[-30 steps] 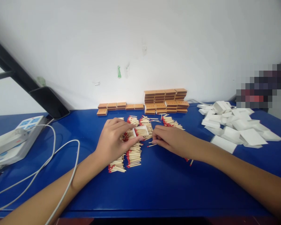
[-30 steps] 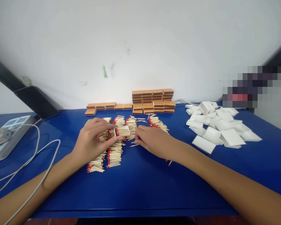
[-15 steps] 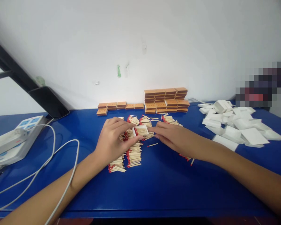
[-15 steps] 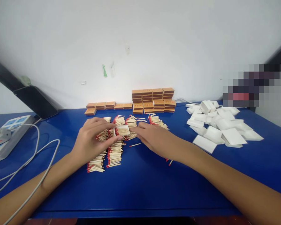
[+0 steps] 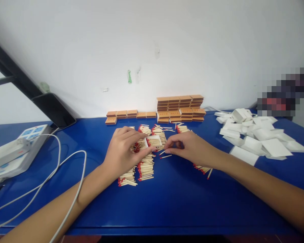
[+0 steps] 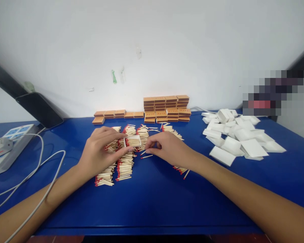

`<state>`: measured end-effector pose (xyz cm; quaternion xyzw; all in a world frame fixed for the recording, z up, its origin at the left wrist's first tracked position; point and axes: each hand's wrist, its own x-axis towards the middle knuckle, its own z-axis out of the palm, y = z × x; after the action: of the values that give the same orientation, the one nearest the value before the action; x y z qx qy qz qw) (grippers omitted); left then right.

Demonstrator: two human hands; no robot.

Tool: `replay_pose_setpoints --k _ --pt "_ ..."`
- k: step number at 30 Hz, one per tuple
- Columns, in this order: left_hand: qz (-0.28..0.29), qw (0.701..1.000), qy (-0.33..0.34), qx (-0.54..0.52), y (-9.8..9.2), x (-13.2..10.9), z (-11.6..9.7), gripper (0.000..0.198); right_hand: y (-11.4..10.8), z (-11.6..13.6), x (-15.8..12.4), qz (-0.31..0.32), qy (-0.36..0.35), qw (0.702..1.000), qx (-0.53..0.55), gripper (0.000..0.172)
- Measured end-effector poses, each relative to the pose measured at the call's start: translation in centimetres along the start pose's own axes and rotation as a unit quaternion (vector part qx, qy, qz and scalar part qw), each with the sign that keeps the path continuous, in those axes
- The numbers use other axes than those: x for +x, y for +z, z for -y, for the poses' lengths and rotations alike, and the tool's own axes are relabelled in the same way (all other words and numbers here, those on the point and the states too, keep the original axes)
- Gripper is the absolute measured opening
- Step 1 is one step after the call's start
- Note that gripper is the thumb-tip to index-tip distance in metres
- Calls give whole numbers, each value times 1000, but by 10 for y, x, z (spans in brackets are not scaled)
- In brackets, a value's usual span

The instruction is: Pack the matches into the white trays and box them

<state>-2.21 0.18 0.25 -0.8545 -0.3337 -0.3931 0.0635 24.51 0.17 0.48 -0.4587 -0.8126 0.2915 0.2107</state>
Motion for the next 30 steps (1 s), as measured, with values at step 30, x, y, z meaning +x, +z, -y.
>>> replay_pose_setpoints --k 30 --pt "31 998 34 -42 2 -1 -9 43 4 23 -13 -103 -115 980 -124 15"
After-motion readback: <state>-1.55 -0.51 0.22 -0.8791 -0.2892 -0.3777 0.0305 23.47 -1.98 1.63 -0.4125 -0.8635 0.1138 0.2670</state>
